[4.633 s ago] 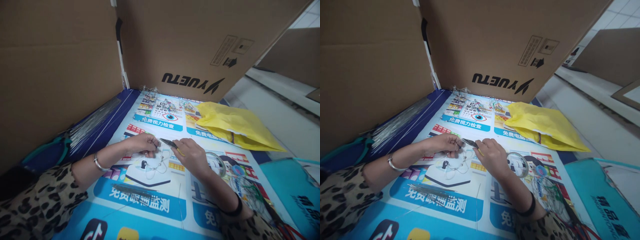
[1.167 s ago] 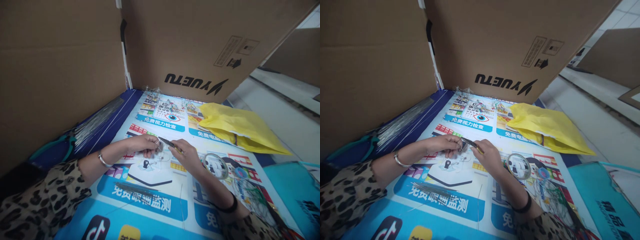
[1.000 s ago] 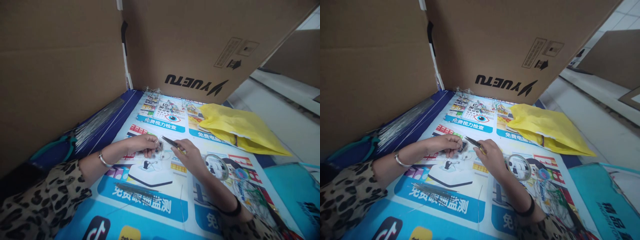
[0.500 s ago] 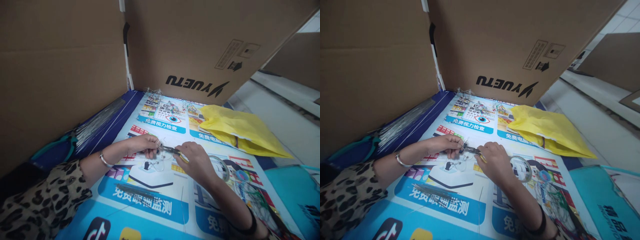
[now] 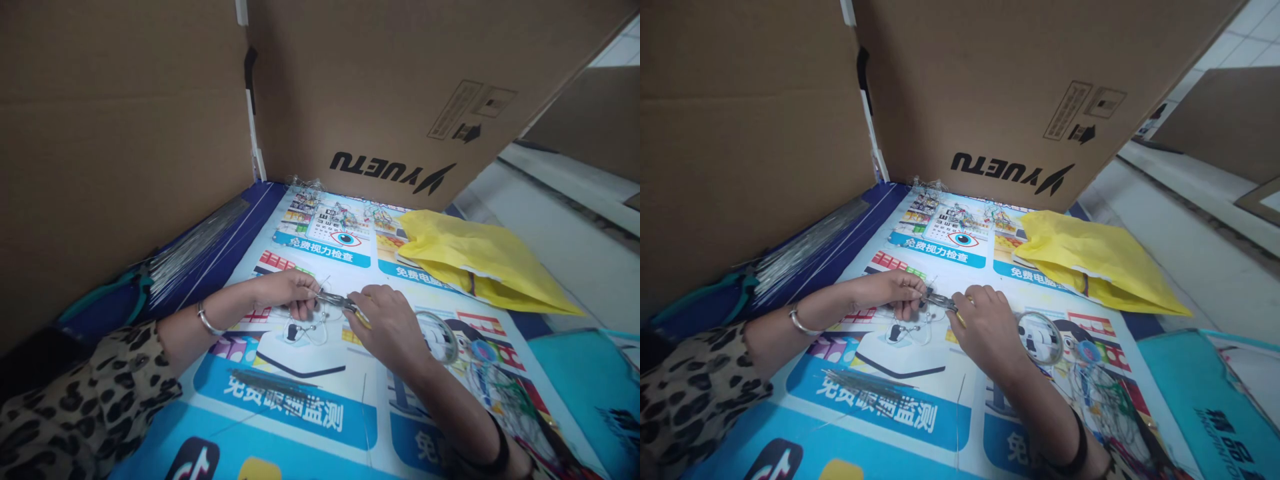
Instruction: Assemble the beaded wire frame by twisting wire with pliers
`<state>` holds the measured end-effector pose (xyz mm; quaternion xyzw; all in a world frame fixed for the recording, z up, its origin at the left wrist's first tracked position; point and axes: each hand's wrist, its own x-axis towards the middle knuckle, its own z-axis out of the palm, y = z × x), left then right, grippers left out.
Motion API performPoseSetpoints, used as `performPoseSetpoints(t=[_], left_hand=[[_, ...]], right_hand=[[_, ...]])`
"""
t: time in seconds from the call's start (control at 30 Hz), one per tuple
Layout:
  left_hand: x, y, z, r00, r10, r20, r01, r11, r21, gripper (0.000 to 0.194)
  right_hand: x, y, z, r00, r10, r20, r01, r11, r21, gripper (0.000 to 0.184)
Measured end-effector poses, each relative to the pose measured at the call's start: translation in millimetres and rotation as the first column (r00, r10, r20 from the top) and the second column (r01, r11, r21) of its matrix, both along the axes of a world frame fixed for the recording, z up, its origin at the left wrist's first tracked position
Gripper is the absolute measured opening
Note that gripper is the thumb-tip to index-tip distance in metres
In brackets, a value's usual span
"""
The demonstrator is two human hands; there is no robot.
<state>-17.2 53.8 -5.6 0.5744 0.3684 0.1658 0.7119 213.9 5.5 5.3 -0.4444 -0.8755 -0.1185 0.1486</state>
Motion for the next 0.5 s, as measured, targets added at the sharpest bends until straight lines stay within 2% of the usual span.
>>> performPoseSetpoints(t=[0.23, 0.5], left_hand=[[0.7, -0.6, 1.7, 1.0, -0.011, -0.025, 0.011, 1.0, 0.001, 0.022], [-1.8, 1.0, -2.5, 0.997, -0.078, -0.011, 0.078, 0.996, 0.037, 0.02]], right_hand=[[0.1, 1.2, -1.3, 0.999, 0.037, -0.024, -0.036, 0.999, 0.021, 0.022], [-0.3, 0.9, -3.9, 0.998, 0.057, -0.003, -0.056, 0.997, 0.047, 0.021]])
